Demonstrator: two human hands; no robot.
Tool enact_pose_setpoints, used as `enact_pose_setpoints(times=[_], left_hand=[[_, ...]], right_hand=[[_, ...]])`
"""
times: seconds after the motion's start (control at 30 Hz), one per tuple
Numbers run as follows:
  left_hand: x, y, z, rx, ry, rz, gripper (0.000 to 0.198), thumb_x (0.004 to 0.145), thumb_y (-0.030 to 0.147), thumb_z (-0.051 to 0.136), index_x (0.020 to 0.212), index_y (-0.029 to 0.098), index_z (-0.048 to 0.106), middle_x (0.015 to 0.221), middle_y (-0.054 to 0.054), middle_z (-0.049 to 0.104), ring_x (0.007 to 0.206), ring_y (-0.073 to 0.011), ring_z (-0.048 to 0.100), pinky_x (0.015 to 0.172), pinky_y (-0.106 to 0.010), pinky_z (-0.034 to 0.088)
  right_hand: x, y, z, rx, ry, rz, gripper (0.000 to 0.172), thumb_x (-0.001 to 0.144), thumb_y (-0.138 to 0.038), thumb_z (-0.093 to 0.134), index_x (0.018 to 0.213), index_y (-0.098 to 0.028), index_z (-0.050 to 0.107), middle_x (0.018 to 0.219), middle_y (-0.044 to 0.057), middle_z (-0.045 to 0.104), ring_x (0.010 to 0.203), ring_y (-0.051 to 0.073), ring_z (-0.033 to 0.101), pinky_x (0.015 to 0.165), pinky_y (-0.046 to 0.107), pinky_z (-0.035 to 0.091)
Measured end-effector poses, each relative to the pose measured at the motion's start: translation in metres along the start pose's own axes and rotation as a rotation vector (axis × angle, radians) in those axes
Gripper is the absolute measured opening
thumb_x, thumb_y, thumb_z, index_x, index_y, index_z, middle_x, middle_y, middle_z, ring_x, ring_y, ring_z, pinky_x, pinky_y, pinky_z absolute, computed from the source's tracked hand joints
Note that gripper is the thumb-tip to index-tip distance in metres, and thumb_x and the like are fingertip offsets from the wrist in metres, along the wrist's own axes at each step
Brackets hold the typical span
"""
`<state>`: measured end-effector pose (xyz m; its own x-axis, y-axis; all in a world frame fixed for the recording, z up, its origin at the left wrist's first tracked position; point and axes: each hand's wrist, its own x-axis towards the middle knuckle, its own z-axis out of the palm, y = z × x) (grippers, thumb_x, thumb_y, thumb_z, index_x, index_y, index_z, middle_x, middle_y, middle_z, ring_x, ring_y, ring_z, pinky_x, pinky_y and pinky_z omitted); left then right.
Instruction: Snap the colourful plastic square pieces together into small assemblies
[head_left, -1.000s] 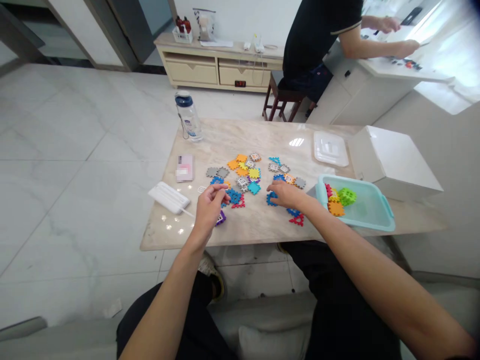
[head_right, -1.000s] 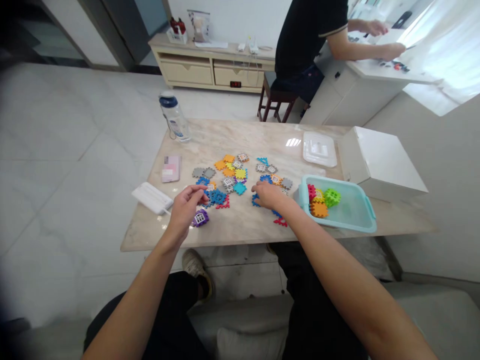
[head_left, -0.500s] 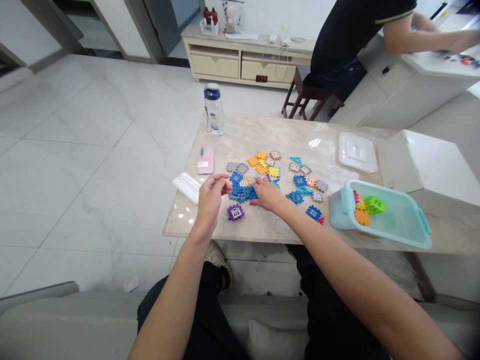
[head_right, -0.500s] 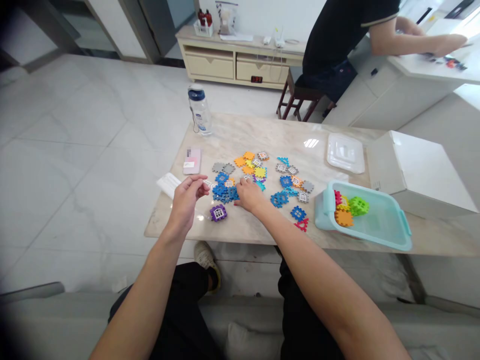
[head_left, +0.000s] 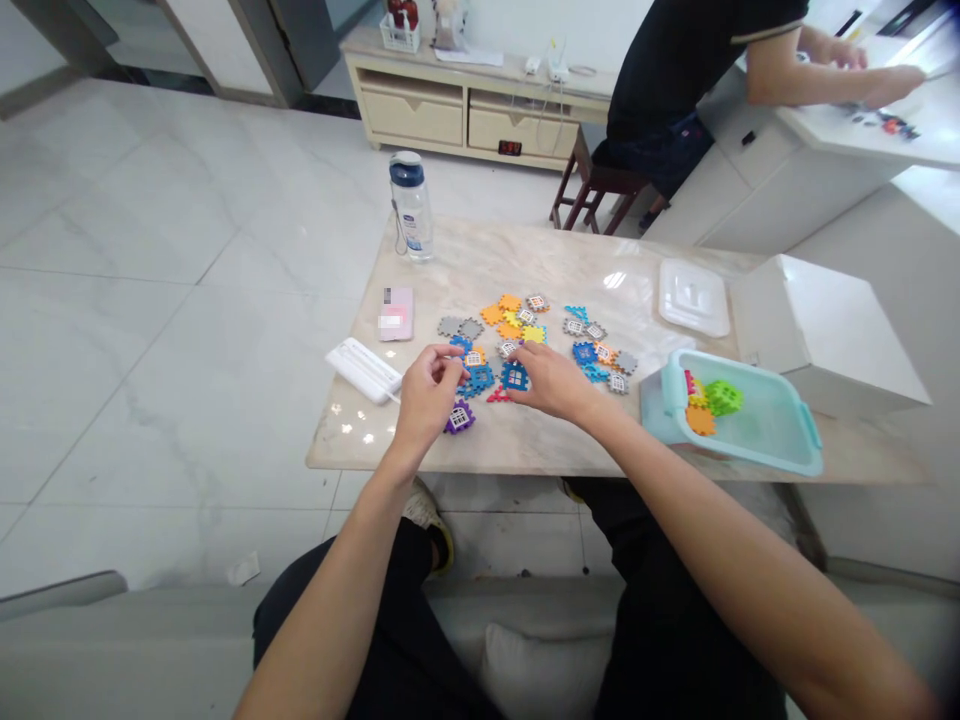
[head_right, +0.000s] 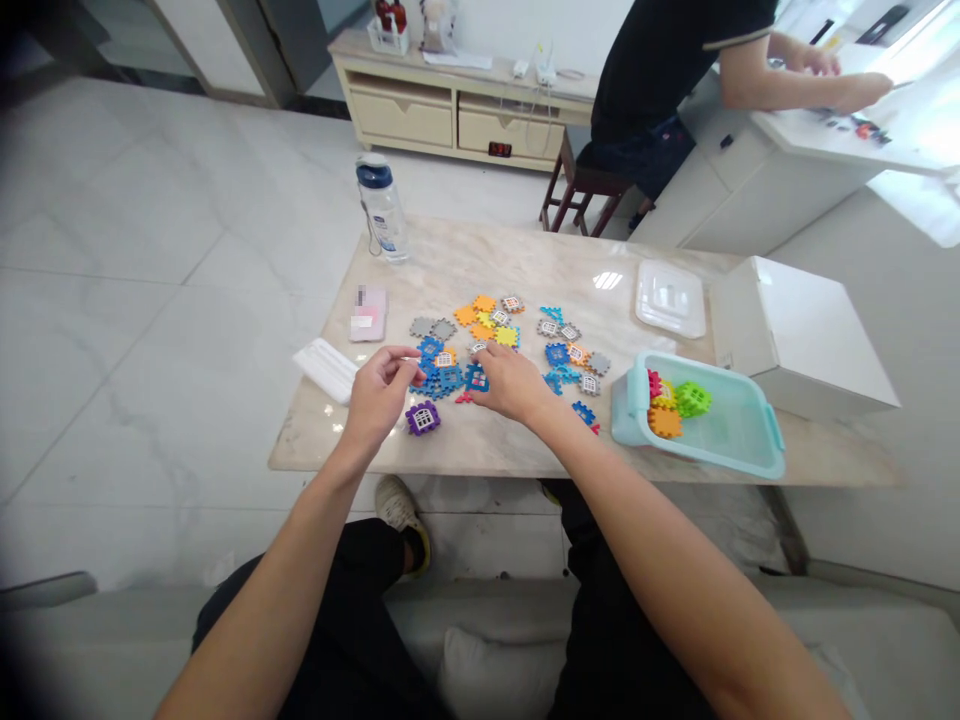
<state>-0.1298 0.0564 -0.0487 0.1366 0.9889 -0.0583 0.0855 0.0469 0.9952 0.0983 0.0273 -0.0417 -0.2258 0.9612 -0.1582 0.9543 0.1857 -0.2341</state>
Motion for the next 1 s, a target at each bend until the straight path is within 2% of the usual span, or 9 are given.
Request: enact_pose_setpoints(times=[0.13, 0.23, 0.3, 0.4, 0.5, 0.6, 0.8, 0.9, 1.0], left_hand=[[0.004, 0.002, 0.005, 0.011, -0.023, 0.007, 0.023, 0.088, 0.032, 0.068, 0.107, 0.02, 0.072, 0.075, -0.001, 0.074, 0.073, -0.0184, 0.07, 0.075, -0.03, 0.054], [0.012, 0.002, 0.006, 0.026, -0.003, 0.012, 0.026, 0.085, 0.032, 0.07, 0.108, 0.019, 0.072, 0.075, -0.001, 0.074, 0.074, -0.0185, 0.071, 0.076, -0.03, 0.055], [0.017, 0.003, 0.007, 0.04, 0.042, 0.016, 0.026, 0.085, 0.032, 0.07, 0.107, 0.019, 0.072, 0.076, -0.001, 0.075, 0.075, -0.0181, 0.072, 0.077, -0.03, 0.056], [0.019, 0.003, 0.012, 0.055, 0.059, 0.014, 0.026, 0.084, 0.031, 0.069, 0.107, 0.019, 0.072, 0.077, -0.001, 0.075, 0.076, -0.0178, 0.072, 0.078, -0.029, 0.056], [0.017, 0.003, 0.021, 0.056, -0.008, -0.001, 0.028, 0.084, 0.032, 0.07, 0.109, 0.018, 0.073, 0.077, -0.002, 0.075, 0.075, -0.0179, 0.072, 0.077, -0.029, 0.056], [0.019, 0.004, 0.025, 0.071, -0.051, -0.011, 0.031, 0.083, 0.033, 0.071, 0.111, 0.018, 0.073, 0.078, -0.002, 0.076, 0.075, -0.0181, 0.072, 0.076, -0.029, 0.056], [0.032, 0.008, 0.022, 0.032, 0.037, -0.055, 0.029, 0.081, 0.034, 0.071, 0.105, 0.018, 0.072, 0.076, -0.002, 0.074, 0.073, -0.017, 0.07, 0.077, -0.029, 0.056], [0.031, 0.008, 0.021, 0.015, 0.024, -0.059, 0.03, 0.081, 0.035, 0.071, 0.106, 0.018, 0.072, 0.077, -0.002, 0.075, 0.073, -0.017, 0.07, 0.076, -0.029, 0.056], [0.027, 0.004, 0.017, 0.024, -0.014, -0.054, 0.033, 0.083, 0.039, 0.072, 0.109, 0.018, 0.072, 0.078, -0.003, 0.076, 0.074, -0.0186, 0.071, 0.074, -0.03, 0.056]], right_hand=[[-0.026, 0.014, 0.02, -0.05, -0.129, 0.007, 0.042, 0.095, -0.041, 0.079, 0.128, -0.016, 0.07, 0.126, 0.015, 0.069, 0.124, 0.031, 0.063, 0.106, 0.038, 0.051], [-0.037, 0.019, 0.039, -0.086, -0.171, -0.055, 0.042, 0.097, -0.042, 0.08, 0.127, -0.015, 0.07, 0.13, 0.016, 0.067, 0.126, 0.031, 0.062, 0.106, 0.04, 0.052], [-0.04, 0.027, 0.042, -0.091, -0.181, -0.094, 0.049, 0.096, -0.045, 0.081, 0.13, -0.012, 0.069, 0.134, 0.018, 0.065, 0.127, 0.032, 0.06, 0.108, 0.041, 0.051], [-0.042, 0.052, 0.026, -0.062, -0.126, -0.025, 0.055, 0.099, -0.051, 0.078, 0.138, -0.013, 0.067, 0.138, 0.018, 0.064, 0.128, 0.03, 0.061, 0.11, 0.042, 0.052], [-0.047, 0.086, 0.003, -0.067, -0.052, 0.102, 0.044, 0.105, -0.045, 0.069, 0.138, -0.016, 0.066, 0.142, 0.015, 0.063, 0.129, 0.028, 0.062, 0.111, 0.045, 0.055], [-0.055, 0.107, -0.004, -0.076, -0.051, 0.139, 0.043, 0.106, -0.044, 0.069, 0.14, -0.017, 0.065, 0.142, 0.012, 0.065, 0.124, 0.026, 0.067, 0.106, 0.049, 0.06], [-0.059, 0.105, 0.012, -0.079, -0.068, 0.152, 0.042, 0.106, -0.043, 0.069, 0.14, -0.018, 0.065, 0.141, 0.012, 0.066, 0.121, 0.025, 0.068, 0.103, 0.047, 0.062], [-0.056, 0.103, 0.017, -0.091, -0.072, 0.143, 0.041, 0.107, -0.043, 0.069, 0.14, -0.019, 0.065, 0.142, 0.012, 0.065, 0.123, 0.025, 0.068, 0.105, 0.047, 0.061], [-0.053, 0.103, 0.019, -0.126, -0.067, 0.122, 0.031, 0.101, -0.031, 0.075, 0.128, -0.016, 0.071, 0.146, 0.016, 0.063, 0.132, 0.029, 0.063, 0.113, 0.049, 0.056]])
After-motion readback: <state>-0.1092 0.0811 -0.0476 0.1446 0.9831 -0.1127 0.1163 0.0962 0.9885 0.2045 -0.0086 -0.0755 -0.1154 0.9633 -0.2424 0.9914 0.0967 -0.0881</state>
